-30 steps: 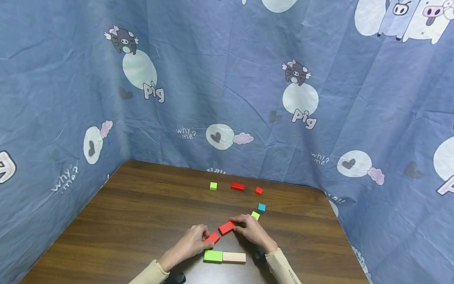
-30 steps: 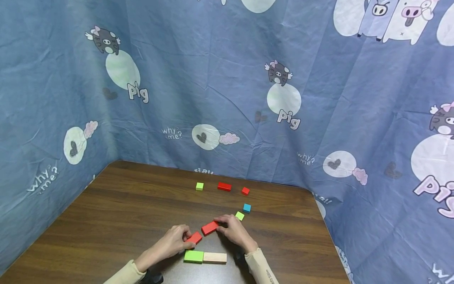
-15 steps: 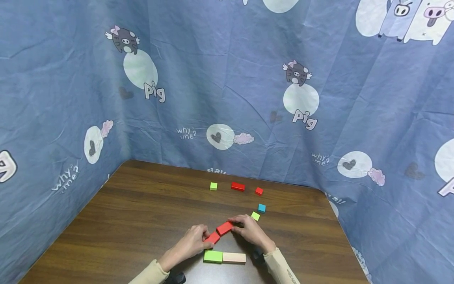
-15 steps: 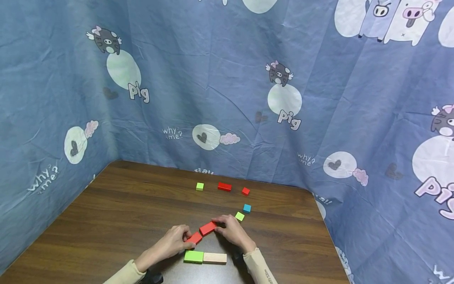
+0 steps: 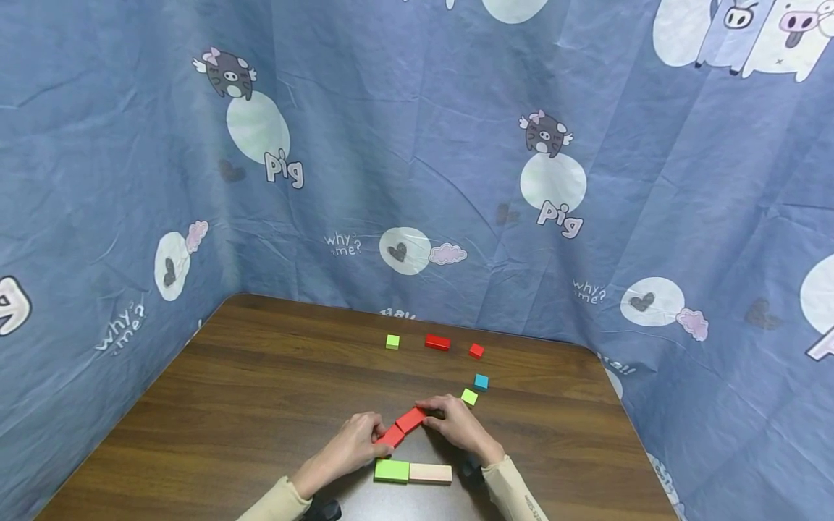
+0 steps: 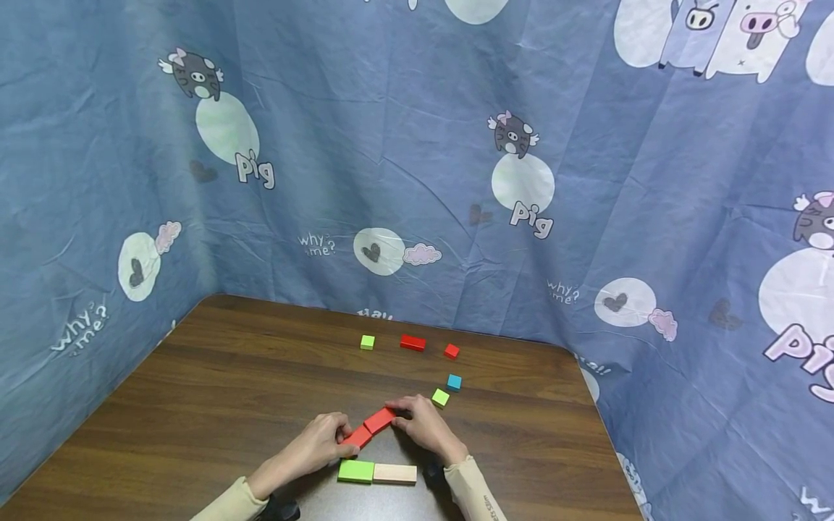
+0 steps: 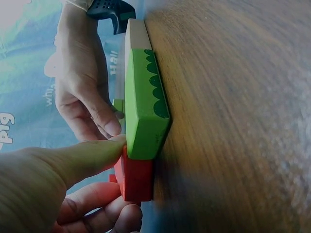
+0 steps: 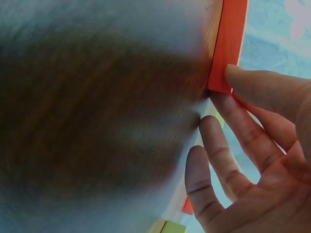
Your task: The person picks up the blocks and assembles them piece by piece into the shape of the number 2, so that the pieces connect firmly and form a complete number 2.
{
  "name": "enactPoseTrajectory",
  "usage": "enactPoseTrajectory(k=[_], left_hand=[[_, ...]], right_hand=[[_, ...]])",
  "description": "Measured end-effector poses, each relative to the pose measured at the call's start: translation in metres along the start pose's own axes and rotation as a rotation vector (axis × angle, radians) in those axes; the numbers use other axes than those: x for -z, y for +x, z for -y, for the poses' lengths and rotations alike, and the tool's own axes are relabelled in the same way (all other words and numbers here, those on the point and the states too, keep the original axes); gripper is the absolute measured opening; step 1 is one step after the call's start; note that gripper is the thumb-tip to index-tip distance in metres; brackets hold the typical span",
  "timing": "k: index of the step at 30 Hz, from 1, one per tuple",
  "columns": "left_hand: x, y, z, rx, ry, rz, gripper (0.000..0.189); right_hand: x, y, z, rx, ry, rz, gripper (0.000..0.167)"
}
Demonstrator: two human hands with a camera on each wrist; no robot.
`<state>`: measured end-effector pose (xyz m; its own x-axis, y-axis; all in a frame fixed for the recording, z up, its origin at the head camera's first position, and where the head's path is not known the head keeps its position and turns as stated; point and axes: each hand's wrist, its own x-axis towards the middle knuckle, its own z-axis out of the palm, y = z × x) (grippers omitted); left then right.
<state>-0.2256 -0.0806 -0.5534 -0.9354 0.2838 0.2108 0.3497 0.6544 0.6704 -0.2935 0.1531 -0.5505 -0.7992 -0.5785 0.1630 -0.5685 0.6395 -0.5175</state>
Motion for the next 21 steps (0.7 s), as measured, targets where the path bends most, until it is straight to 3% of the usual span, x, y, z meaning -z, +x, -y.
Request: enactPoseTrajectory(k=[21], left_hand=[[-0.0013, 0.0005, 0.0013, -0.004, -0.003, 0.003, 0.026]], right_hand=[[-0.0026, 0.0026, 0.0, 0.032, 0.014, 0.01, 0.033]])
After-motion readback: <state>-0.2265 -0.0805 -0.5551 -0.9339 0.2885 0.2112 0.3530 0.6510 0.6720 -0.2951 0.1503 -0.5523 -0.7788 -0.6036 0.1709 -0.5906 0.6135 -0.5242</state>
